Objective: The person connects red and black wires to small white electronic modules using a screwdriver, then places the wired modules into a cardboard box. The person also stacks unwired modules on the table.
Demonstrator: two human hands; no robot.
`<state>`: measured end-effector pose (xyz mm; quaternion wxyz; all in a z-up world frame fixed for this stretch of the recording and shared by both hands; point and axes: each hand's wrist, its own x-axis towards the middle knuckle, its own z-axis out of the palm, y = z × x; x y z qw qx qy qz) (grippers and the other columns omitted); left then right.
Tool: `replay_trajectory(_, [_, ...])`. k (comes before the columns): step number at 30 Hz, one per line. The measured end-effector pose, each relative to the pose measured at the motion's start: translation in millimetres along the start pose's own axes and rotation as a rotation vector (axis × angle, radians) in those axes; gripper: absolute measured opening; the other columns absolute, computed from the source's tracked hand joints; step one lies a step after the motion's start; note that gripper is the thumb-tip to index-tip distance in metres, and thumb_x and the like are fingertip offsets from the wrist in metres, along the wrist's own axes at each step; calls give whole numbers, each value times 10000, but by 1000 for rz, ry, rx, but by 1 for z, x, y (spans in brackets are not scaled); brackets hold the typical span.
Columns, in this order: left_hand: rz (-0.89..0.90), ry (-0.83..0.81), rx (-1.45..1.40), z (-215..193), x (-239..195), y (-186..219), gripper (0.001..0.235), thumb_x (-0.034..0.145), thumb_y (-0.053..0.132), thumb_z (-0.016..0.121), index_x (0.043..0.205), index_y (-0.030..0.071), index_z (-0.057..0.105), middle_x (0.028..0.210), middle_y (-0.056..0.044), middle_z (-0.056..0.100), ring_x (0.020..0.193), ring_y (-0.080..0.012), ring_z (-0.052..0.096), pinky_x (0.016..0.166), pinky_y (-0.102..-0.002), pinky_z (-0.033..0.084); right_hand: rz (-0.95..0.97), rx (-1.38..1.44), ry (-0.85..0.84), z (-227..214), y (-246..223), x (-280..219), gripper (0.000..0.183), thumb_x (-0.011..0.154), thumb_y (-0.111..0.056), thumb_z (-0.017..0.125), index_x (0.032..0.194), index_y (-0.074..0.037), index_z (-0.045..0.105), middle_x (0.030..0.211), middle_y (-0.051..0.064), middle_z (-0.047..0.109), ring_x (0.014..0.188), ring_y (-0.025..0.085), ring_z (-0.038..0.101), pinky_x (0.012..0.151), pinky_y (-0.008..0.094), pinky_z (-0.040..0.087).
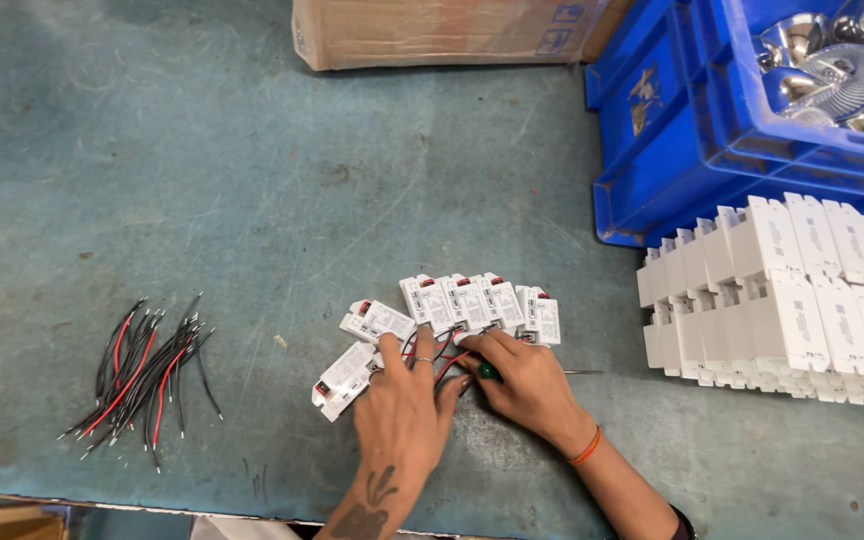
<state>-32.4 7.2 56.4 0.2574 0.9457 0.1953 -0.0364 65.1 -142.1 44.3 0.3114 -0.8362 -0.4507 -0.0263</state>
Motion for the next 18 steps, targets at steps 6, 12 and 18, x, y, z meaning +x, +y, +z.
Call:
replay_trajectory(6, [102, 151, -96, -1, -10, 1, 603, 767, 344, 767, 1316, 148, 610, 1261, -157, 483, 895, -338, 665, 612, -446, 567, 105, 124, -49, -8, 0, 3, 269, 821, -135, 785, 1052, -34, 690, 855, 114, 695, 642, 291, 684, 550, 378, 528])
replay_trajectory(12, [31, 73, -104, 3, -9, 12, 699, 720, 355, 810, 1346, 134, 593, 1259, -168, 463, 940, -384, 630, 630, -467, 562, 187, 303, -117, -12, 2, -1, 433, 733, 3, 675, 1155, -23, 584, 817, 119, 720, 701, 284, 737, 628, 376, 579])
replay_trajectory(18, [121, 287, -88, 29, -4, 16, 478, 724, 208, 772, 1188, 147, 676, 1171, -169, 511, 931, -373, 629, 678, -456, 551, 165, 301, -113, -10, -5, -2, 556, 721, 33, 670, 1249, -19, 503, 850, 156, 719, 737, 317, 733, 633, 388, 575])
